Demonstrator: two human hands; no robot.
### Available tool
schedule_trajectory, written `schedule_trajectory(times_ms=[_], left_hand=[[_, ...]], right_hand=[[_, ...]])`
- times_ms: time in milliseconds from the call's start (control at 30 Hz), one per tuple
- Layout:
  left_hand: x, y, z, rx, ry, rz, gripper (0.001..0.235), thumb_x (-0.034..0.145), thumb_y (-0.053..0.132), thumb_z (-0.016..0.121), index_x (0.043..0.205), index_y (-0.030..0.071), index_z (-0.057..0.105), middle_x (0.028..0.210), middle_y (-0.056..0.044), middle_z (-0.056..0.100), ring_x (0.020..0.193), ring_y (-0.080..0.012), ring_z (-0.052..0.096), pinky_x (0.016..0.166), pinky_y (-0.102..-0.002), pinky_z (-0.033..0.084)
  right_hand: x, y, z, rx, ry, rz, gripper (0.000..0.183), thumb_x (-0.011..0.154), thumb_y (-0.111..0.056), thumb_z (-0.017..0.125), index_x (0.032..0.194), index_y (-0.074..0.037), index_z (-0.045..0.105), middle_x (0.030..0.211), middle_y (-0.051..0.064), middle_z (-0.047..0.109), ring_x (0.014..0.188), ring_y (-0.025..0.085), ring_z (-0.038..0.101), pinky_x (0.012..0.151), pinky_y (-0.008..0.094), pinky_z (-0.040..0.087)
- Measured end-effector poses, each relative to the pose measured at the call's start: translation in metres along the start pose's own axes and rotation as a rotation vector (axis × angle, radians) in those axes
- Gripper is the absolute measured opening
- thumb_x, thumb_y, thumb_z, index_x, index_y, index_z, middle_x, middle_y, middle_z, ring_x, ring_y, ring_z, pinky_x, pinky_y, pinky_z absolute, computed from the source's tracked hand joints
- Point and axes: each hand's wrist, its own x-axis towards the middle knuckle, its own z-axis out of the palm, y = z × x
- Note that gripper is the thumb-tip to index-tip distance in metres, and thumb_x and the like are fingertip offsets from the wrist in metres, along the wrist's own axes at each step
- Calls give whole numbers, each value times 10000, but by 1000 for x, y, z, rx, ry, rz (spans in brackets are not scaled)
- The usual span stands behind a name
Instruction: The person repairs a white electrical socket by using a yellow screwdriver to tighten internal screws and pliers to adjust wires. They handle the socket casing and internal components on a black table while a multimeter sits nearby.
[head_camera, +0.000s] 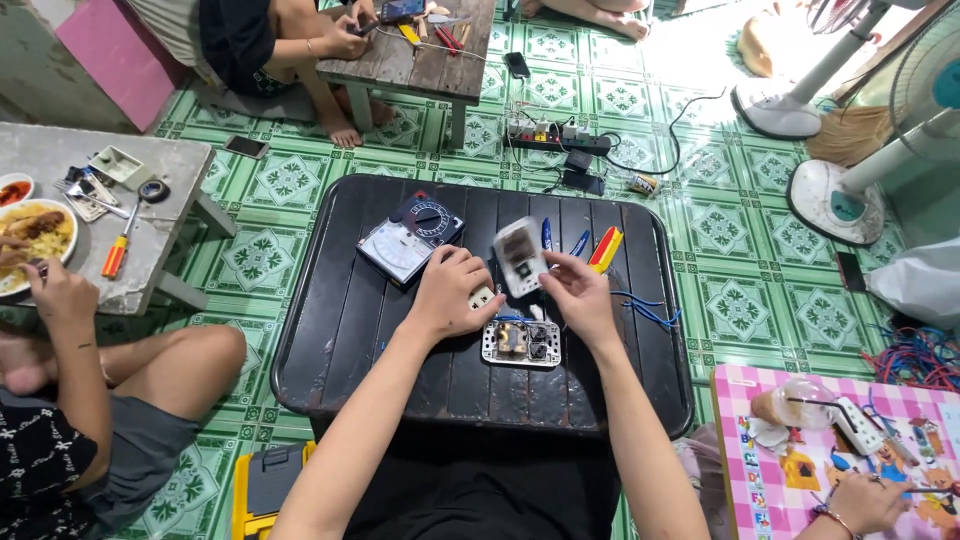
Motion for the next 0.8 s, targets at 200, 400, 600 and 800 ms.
schedule_trajectory(times_ms=[200, 400, 600, 800], left_hand=[[0, -3, 4, -53, 10, -56, 272, 778, 429, 759, 772, 224, 580, 765, 74, 571, 784, -152, 642, 916, -353, 473], [-1, -1, 4, -44, 17, -67, 231, 821, 378, 716, 967, 212, 649, 799, 45, 598, 812, -173, 649, 924, -361, 479], [1, 3, 1, -93, 17, -63, 436, 764, 259, 738, 1182, 169, 656, 872, 10, 616, 885, -210, 642, 970, -385, 477], [4, 9, 2, -125, 82, -15, 256, 771, 189, 747, 1021, 148, 706, 801, 7, 596, 855, -218, 622, 959, -400, 487]], right_hand=[[0, -10, 12, -343, -57, -185, 350, 823, -18, 844, 1129, -185, 812, 943, 27, 811, 837, 175, 791, 756, 290, 633], [0, -16, -5, -600, 50, -455, 229, 865, 15, 726, 985, -154, 824, 815, 9, 748, 846, 203, 664, 816, 323, 530], [-5, -14, -17, -843, 2, -474, 162, 762, -201, 855, 902, -207, 773, 593, -27, 611, 740, 217, 579, 758, 355, 474], [-6, -17, -13, -915, -8, -405, 194, 719, -194, 858, 885, -253, 778, 592, -86, 640, 755, 175, 590, 785, 316, 447]])
